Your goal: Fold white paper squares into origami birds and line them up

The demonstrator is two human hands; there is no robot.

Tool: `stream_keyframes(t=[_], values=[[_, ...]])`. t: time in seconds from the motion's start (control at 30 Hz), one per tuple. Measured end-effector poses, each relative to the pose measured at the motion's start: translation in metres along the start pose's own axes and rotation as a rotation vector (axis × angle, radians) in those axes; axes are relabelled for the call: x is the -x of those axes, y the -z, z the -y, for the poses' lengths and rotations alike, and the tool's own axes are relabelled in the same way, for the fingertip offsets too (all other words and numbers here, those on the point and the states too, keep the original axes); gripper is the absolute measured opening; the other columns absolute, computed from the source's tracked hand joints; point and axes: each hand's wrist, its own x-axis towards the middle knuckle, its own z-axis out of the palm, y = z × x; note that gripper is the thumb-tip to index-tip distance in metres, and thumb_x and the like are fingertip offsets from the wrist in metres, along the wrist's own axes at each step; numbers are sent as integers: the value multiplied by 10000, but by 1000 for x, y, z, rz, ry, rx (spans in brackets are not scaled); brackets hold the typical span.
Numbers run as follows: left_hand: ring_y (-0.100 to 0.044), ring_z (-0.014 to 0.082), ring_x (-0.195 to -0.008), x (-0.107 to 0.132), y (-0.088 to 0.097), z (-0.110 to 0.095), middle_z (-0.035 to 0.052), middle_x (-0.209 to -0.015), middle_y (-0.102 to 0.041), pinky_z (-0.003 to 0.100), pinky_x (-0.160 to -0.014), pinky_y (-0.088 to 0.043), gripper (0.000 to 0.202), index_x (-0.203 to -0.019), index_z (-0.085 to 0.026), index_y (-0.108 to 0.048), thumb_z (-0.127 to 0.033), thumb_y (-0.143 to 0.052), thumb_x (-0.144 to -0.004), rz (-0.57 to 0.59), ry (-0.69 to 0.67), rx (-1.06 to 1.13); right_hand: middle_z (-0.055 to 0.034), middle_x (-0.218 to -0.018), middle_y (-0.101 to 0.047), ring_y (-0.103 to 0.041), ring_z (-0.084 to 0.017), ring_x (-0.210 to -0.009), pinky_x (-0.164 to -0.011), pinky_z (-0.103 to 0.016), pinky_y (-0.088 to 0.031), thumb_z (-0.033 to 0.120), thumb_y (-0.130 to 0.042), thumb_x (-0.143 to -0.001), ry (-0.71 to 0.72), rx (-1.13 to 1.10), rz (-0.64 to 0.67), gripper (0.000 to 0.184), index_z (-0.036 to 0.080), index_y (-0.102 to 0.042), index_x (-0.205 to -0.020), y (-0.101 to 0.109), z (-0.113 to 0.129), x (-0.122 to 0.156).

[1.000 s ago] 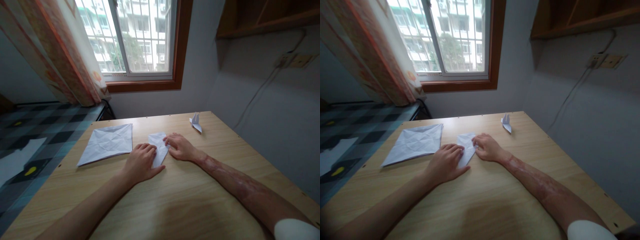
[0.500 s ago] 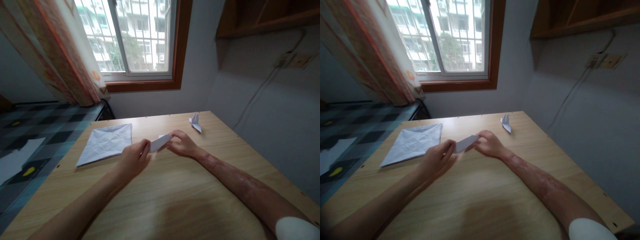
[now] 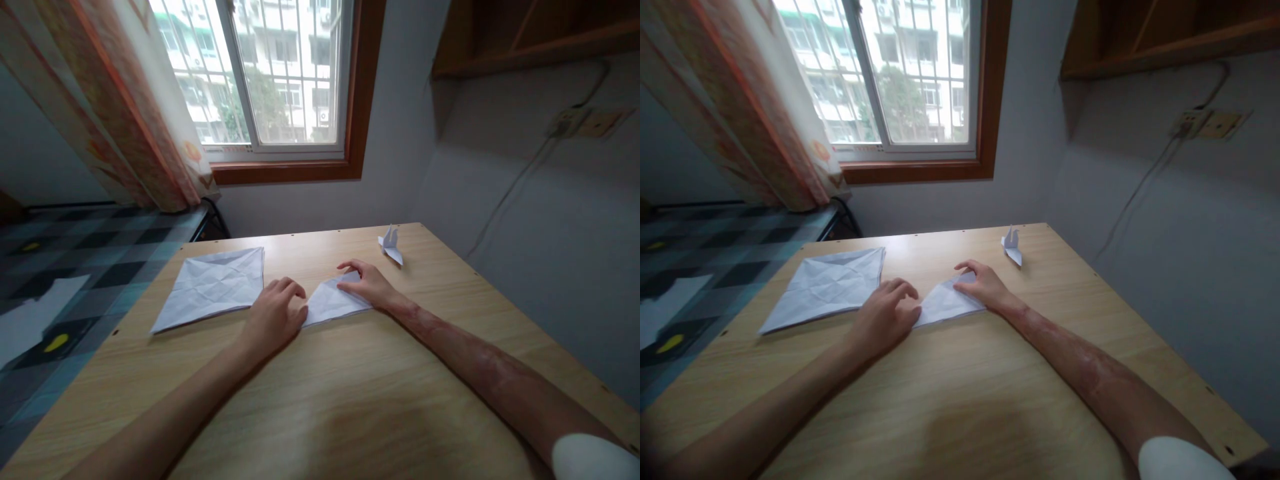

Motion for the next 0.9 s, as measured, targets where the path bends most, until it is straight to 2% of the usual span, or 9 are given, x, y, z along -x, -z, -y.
stream_keyframes(t=[0.07, 0.17, 0.27, 0.37, 0.47, 0.57, 0.7, 0.8, 0.9], values=[[-700, 277, -1245, 2, -5, 2, 109, -1354, -753, 450, -1105, -568, 271, -1230, -237, -738, -212, -560, -1028, 92, -177, 31, -30, -1018, -802, -726, -207, -844, -810, -324, -568, 355, -876, -790, 47, 75, -20, 449, 212, -793, -1208, -2, -1, 2], [-671, 259, -1378, 4, -8, 4, 91, -1501, -717, 457, -1202, -536, 394, -1393, -257, -704, -171, -476, -1083, 206, -299, 39, -35, -1057, -822, -750, -224, -883, -844, -340, -584, 328, -858, -823, 119, 144, -57, 420, 218, -789, -1222, -3, 6, 7], [-672, 271, -1399, 5, -9, 6, 94, -1539, -704, 486, -1227, -531, 401, -1420, -236, -697, -176, -482, -1086, 219, -267, 7, -41, -1120, -846, -782, -239, -958, -889, -357, -607, 304, -809, -900, 231, 126, -10, 329, 238, -806, -1222, -3, 17, 13], [-692, 272, -1377, 4, -8, 11, 97, -1534, -706, 483, -1210, -552, 384, -1390, -237, -710, -190, -496, -1074, 199, -238, 6, -50, -1210, -855, -802, -248, -1111, -1024, -390, -611, 253, -729, -987, 401, 116, 106, 255, 268, -829, -1221, -4, 22, 18], [-700, 277, -1363, 3, -8, 15, 110, -1544, -687, 479, -1187, -572, 361, -1339, -240, -723, -200, -505, -1055, 164, -211, -4, -72, -1308, -835, -791, -251, -1221, -1127, -430, -593, 173, -627, -1033, 562, 216, 219, 335, 264, -815, -1294, -4, 21, 19], [-679, 292, -1398, 2, -6, 16, 125, -1599, -644, 500, -1199, -566, 351, -1315, -223, -717, -198, -493, -1045, 166, -189, -23, -96, -1508, -731, -699, -259, -1411, -1249, -474, -523, 155, -565, -1066, 636, 341, 321, 433, 247, -741, -1450, -3, 20, 20], [-660, 282, -1434, 2, -5, 13, 130, -1574, -674, 502, -1246, -534, 373, -1347, -198, -697, -189, -477, -1045, 195, -162, -6, -66, -1746, -483, -466, -238, -1630, -1385, -460, -345, 337, -547, -1143, 578, 421, 458, 546, 276, -509, -1684, -1, 24, 26], [-640, 269, -1466, 3, -6, 12, 132, -1588, -664, 489, -1277, -511, 444, -1436, -187, -668, -166, -491, -1029, 180, -151, 19, -70, -1821, -325, -317, -270, -1703, -1420, -482, -246, 538, -607, -1112, 502, 469, 507, 767, 281, -314, -1774, -4, 27, 33], [-621, 273, -1493, 3, -8, 13, 136, -1618, -639, 499, -1291, -499, 489, -1482, -188, -668, -155, -502, -1022, 178, -165, 20, -123, -1834, -268, -275, -318, -1716, -1420, -510, -224, 672, -628, -1064, 442, 485, 479, 919, 230, -274, -1787, -14, 27, 33]])
